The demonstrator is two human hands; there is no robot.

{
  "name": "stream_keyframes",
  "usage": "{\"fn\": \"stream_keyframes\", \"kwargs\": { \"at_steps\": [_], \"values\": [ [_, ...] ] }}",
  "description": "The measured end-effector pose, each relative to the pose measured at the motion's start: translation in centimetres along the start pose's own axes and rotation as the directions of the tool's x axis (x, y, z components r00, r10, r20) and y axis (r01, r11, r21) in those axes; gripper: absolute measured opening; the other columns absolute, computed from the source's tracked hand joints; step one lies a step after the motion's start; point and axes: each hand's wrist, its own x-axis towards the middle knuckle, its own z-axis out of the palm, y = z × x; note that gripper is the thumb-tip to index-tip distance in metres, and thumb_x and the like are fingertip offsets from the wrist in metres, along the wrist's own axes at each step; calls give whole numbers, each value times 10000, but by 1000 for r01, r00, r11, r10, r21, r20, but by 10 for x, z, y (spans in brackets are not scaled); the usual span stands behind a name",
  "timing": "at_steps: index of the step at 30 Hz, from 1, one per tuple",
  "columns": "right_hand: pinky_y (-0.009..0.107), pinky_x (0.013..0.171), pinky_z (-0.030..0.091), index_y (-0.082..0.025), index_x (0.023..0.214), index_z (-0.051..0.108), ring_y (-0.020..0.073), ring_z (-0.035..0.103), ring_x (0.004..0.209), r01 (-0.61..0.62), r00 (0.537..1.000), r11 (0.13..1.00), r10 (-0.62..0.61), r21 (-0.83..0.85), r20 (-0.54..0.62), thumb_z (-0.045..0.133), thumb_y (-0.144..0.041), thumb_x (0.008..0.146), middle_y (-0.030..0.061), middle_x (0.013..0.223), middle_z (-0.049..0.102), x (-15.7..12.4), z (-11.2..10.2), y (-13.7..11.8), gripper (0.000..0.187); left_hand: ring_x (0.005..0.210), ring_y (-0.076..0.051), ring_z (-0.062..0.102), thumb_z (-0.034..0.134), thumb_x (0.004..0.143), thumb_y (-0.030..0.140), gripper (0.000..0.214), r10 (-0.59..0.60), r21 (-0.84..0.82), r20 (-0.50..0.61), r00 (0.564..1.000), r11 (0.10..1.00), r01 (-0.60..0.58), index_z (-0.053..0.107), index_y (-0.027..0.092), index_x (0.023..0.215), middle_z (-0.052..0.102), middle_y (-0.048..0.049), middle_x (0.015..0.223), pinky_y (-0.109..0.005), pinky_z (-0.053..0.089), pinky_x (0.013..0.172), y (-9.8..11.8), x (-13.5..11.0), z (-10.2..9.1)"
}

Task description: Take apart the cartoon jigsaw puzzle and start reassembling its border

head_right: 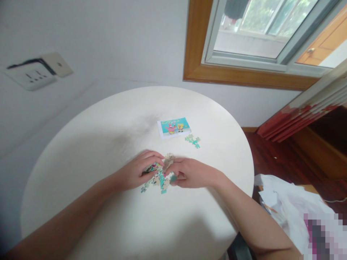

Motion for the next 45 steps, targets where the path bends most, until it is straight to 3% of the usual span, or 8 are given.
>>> {"fn": "stream_keyframes", "kwargs": {
  "at_steps": [7,11,18,21,25,29,39,45],
  "values": [
    [214,654,468,-179,944,654,82,535,664,38,999,999,-38,-4,1,624,-157,837,37,940,583,4,8,0,113,1110,-214,509,516,814,104,267,5,-8,-3,1000,1000,-5,580,219,1046,584,-56,1145,-360,391,993,0,0,0],
    [221,693,466,-179,867,635,112,568,775,81,995,997,-81,-16,-57,591,-86,826,39,923,590,4,5,1,111,1109,-212,510,516,814,105,270,15,-16,-4,1000,1000,-15,577,221,1050,582,-52,1151,-360,387,997,1,0,-1],
    [269,772,450,-174,908,640,142,560,829,50,975,973,-96,-224,-201,533,-23,803,52,902,581,7,8,4,213,1099,-210,509,526,802,97,272,1,-13,8,1000,1000,-1,581,224,1036,578,-47,1140,-355,387,992,1,-1,-1],
    [284,804,450,-181,971,652,154,560,875,59,979,968,-104,-242,-175,550,-42,789,63,955,574,5,7,-1,250,1094,-211,510,531,810,108,251,3,-9,3,1000,1000,-2,581,220,1029,580,-50,1131,-354,391,983,1,-1,-1],
    [312,869,440,-197,966,660,166,562,926,118,988,970,-137,-214,-76,629,-195,822,61,988,589,5,9,-9,147,1096,-213,514,527,818,118,252,8,-13,6,1000,1000,-8,583,220,1041,581,-56,1131,-355,392,982,2,-1,-2],
    [342,914,425,-207,1015,647,187,557,1009,112,992,969,-124,-222,-38,663,-329,829,66,1047,598,8,17,-10,223,1092,-220,520,528,826,141,246,12,-8,14,1000,1000,-12,587,227,1049,584,-58,1142,-364,393,978,1,-1,-3],
    [323,878,412,-200,973,649,166,559,947,88,995,953,-99,-290,-21,625,-268,853,63,1026,604,4,11,-11,140,1113,-216,506,544,816,125,265,0,-24,12,1000,1000,1,584,224,1058,581,-58,1148,-350,382,990,2,-2,-3],
    [310,839,368,-215,918,675,159,572,959,109,991,922,-132,-373,-37,614,-270,875,42,1012,635,4,14,-8,93,1112,-231,492,622,797,226,206,-4,36,29,1000,999,3,612,248,1001,577,-40,1149,-379,346,996,8,-1,3]
  ]
}}
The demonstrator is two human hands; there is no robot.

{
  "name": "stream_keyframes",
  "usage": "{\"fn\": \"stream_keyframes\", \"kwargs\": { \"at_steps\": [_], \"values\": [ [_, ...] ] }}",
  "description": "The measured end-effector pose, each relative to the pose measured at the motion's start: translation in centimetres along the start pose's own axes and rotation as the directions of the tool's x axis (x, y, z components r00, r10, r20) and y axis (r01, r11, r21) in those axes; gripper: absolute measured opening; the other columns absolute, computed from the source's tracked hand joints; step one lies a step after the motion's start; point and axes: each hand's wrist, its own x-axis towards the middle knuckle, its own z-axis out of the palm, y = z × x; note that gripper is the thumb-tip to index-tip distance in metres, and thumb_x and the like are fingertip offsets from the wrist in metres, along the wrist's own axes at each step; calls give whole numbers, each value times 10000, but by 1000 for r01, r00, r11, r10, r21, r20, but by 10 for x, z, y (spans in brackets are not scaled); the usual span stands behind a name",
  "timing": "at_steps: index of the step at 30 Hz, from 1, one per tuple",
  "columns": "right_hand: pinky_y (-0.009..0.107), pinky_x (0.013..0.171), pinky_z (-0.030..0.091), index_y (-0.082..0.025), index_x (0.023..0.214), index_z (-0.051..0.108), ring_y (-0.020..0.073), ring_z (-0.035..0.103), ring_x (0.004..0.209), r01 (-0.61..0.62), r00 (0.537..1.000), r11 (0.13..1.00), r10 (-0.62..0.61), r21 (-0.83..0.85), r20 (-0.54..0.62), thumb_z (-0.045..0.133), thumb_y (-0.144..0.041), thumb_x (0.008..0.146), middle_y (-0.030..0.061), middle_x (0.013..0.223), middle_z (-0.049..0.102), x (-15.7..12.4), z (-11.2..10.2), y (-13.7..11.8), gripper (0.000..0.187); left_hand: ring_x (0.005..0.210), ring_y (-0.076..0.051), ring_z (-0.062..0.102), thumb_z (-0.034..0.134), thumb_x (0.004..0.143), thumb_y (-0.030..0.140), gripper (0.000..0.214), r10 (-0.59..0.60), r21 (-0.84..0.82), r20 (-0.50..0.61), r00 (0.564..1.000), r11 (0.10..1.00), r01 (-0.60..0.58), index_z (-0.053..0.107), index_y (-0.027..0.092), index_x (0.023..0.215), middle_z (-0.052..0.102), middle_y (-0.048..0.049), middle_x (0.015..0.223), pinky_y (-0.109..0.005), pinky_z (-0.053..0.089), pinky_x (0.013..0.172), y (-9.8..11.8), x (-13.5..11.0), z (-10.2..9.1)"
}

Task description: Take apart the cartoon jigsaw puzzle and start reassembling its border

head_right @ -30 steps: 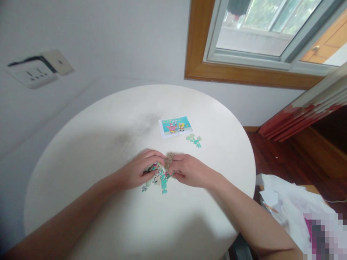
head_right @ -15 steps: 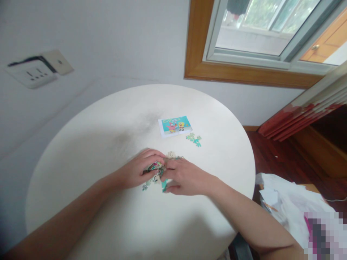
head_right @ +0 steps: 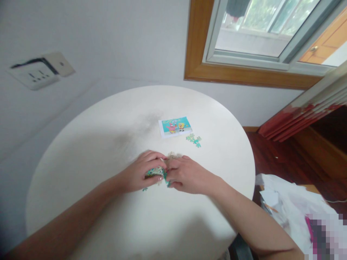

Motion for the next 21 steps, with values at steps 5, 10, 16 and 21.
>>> {"fn": "stream_keyframes", "kwargs": {
  "at_steps": [5,10,16,21],
  "values": [
    [317,814,330,-217,948,689,166,566,975,21,999,996,-23,-82,-27,617,-297,879,38,1024,663,-1,0,0,128,1086,-238,485,629,786,244,132,-69,69,-38,997,995,72,631,252,917,572,-31,1127,-395,343,963,7,2,10],
    [332,807,311,-192,939,684,178,555,970,69,997,984,-71,-163,-6,539,-302,921,50,957,677,0,-2,-4,184,1081,-235,483,637,744,203,146,-133,56,-66,989,989,137,615,244,883,567,-18,1115,-393,346,942,9,3,13],
    [330,820,319,-176,922,674,178,550,942,90,996,973,-94,-211,-8,516,-284,920,67,959,672,1,0,-5,191,1063,-230,492,622,742,195,148,-135,35,-79,988,990,139,599,234,883,570,-19,1101,-387,357,930,9,4,12],
    [326,803,327,-180,935,671,175,557,944,107,992,969,-118,-224,-36,521,-283,915,61,953,670,2,3,-2,183,1069,-227,492,618,754,192,139,-141,23,-68,988,990,142,592,228,886,568,-21,1103,-387,360,929,11,4,11]
  ]
}}
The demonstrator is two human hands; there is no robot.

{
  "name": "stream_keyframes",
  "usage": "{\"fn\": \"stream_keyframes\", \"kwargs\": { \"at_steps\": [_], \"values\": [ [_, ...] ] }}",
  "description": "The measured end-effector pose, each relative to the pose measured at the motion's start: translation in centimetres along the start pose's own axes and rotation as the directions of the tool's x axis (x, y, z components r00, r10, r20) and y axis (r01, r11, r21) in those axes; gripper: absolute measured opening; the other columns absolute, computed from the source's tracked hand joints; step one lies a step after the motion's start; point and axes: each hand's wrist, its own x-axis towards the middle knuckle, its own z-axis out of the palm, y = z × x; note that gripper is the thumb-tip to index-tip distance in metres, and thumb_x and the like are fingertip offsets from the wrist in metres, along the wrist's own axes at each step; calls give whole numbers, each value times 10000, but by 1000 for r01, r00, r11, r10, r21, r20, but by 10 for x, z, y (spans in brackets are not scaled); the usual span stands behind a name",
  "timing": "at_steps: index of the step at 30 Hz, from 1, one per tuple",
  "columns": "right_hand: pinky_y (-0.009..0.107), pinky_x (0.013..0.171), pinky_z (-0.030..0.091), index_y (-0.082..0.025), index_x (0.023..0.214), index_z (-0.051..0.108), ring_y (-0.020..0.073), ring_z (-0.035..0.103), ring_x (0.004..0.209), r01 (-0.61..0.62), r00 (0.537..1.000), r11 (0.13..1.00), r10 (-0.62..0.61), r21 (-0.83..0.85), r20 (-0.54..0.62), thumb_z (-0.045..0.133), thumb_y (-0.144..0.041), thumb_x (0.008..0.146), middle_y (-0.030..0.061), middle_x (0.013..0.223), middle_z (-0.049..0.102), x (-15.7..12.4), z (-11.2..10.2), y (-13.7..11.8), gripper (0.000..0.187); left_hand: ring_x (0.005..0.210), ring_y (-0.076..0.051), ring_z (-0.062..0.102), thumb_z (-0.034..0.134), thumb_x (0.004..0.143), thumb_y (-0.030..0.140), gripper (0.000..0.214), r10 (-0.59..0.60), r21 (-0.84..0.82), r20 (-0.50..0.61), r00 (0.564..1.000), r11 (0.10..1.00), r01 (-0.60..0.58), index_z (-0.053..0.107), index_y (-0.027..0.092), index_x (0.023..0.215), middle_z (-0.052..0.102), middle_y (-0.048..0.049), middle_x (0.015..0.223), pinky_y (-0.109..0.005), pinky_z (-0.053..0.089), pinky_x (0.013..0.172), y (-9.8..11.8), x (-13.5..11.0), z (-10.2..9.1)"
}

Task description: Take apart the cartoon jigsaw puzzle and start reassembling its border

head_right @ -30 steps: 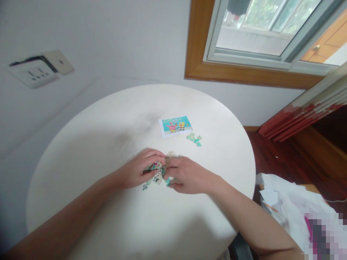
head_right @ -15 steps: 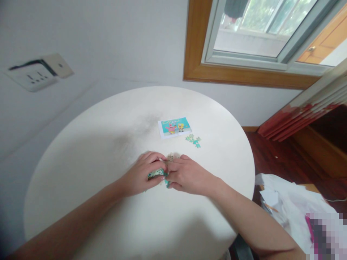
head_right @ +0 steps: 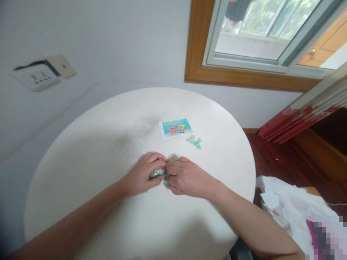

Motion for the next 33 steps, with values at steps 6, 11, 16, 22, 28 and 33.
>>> {"fn": "stream_keyframes", "kwargs": {
  "at_steps": [6,11,16,22,28,33],
  "values": [
    [323,807,338,-188,968,677,173,566,946,14,998,1000,-14,-3,-69,517,-285,921,60,941,675,2,8,2,193,1048,-229,499,599,764,182,152,8,5,0,1000,1000,-8,583,222,910,569,-35,1083,-389,376,938,-1,0,0],
    [317,792,345,-180,859,680,163,570,922,-3,992,1000,2,-7,-124,493,-232,932,55,920,679,4,14,6,207,1085,-235,494,609,768,188,125,24,0,-1,1000,1000,-24,584,227,884,565,-32,1114,-394,370,963,-4,-1,0],
    [314,832,353,-209,1004,677,168,570,960,-14,996,992,25,127,-81,551,-388,917,52,1005,670,2,14,12,236,1079,-230,499,610,776,179,121,31,-13,5,1000,999,-31,597,231,884,567,-29,1102,-391,372,963,-3,0,-3],
    [323,827,346,-203,1026,662,189,551,962,-96,991,990,105,103,-85,542,-526,886,73,1026,647,1,20,10,371,1060,-228,510,608,785,183,116,39,-19,-4,999,999,-39,594,222,894,573,-37,1082,-385,383,958,-3,-1,-4],
    [333,831,331,-191,955,675,178,543,947,-2,992,1000,3,7,-123,489,-346,949,65,983,665,3,18,7,242,1073,-233,508,608,781,183,106,29,-10,12,1000,1000,-29,588,217,879,574,-38,1097,-385,383,965,-4,0,-3],
    [321,814,343,-183,882,671,160,564,927,2,988,1000,-5,-20,-152,484,-278,953,51,927,674,4,15,4,221,1077,-227,506,611,792,192,98,19,-13,20,1000,1000,-19,597,214,886,573,-35,1101,-380,374,970,-4,0,-3]
  ]
}}
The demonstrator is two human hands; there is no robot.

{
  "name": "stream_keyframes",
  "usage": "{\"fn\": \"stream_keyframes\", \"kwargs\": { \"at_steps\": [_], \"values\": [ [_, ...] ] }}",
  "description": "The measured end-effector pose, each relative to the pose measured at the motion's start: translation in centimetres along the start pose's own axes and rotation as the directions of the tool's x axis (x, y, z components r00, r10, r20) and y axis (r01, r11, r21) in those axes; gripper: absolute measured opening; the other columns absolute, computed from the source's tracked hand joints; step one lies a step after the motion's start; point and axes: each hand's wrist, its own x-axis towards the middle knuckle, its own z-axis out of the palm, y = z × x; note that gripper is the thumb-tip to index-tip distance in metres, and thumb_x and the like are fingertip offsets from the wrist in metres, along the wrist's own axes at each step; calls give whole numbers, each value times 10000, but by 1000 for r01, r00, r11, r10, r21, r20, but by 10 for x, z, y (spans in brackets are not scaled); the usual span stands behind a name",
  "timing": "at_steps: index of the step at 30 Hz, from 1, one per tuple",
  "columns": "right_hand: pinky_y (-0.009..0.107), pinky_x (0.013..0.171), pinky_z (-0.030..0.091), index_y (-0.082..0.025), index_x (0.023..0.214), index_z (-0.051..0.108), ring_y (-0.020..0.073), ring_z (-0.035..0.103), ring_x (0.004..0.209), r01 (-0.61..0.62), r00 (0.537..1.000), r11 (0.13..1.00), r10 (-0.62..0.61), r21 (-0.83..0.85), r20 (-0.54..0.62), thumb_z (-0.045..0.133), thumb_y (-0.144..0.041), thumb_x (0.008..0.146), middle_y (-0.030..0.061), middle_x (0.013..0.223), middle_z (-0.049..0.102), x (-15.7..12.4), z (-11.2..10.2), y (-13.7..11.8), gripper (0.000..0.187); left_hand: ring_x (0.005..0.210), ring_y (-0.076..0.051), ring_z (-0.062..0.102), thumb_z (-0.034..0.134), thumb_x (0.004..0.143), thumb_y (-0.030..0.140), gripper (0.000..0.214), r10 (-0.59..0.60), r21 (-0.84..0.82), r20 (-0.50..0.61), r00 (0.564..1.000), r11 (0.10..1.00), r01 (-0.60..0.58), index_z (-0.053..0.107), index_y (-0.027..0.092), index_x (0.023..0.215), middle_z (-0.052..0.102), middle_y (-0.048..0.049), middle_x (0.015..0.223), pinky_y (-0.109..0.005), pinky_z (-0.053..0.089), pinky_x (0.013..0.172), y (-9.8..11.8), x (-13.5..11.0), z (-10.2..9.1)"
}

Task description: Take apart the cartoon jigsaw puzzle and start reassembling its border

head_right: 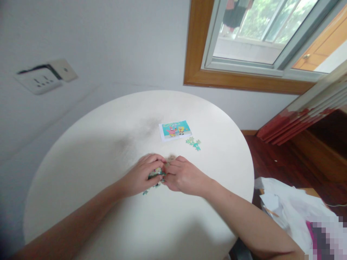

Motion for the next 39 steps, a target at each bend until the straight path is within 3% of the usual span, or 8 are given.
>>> {"fn": "stream_keyframes", "kwargs": {
  "at_steps": [9,17,22,27,30,32,35,39],
  "values": [
    [299,719,356,-191,836,670,158,571,793,-228,973,954,230,194,11,549,-249,901,33,771,647,-2,2,9,149,1090,-222,497,613,789,180,145,-2,-3,8,1000,1000,2,606,231,925,565,-26,1112,-379,356,978,-2,-1,1],
    [255,715,430,-178,772,687,135,549,707,-268,952,871,305,412,-25,549,-253,906,29,687,602,0,1,15,207,1072,-231,500,596,794,195,158,-3,11,-1,1000,1000,3,603,231,948,572,-38,1103,-388,366,957,-1,-1,1],
    [260,709,435,-181,749,695,133,550,685,-292,942,850,334,438,-19,560,-251,902,24,660,608,3,2,11,215,1066,-234,498,592,818,223,140,17,44,0,1000,999,-17,611,233,957,567,-42,1108,-388,367,948,-3,-2,3],
    [273,752,436,-196,845,723,141,585,754,-258,940,862,328,436,-91,565,-269,905,35,742,673,2,2,13,185,1075,-235,494,604,818,226,136,18,45,9,1000,999,-18,624,229,952,564,-43,1110,-388,364,953,-2,-2,1],
    [290,771,427,-202,865,730,156,593,790,-341,893,878,414,335,-178,579,-273,896,41,791,705,-4,-3,26,169,1080,-232,493,614,808,218,160,10,32,14,1000,999,-11,639,255,962,562,-31,1113,-390,356,962,-1,-1,-1],
    [317,790,402,-211,876,736,175,589,822,-463,836,865,499,192,-229,590,-275,888,47,829,718,-12,-8,39,160,1077,-227,494,612,808,212,158,9,26,14,1000,1000,-10,645,267,952,561,-23,1113,-391,349,967,0,-1,-1],
    [326,755,356,-235,873,745,189,562,824,-633,748,774,608,-11,-268,597,-283,883,45,843,719,-24,-17,61,156,1075,-224,493,602,815,210,157,10,22,11,1000,1000,-10,643,270,954,560,-23,1115,-392,343,969,-1,-2,-1],
    [332,725,302,-252,868,751,206,529,856,-769,634,619,710,-159,-305,597,-275,880,39,857,717,-34,-23,83,157,1077,-223,492,586,819,200,154,12,24,12,1000,1000,-13,640,265,948,560,-27,1116,-392,341,970,-1,-2,-1]
  ]
}}
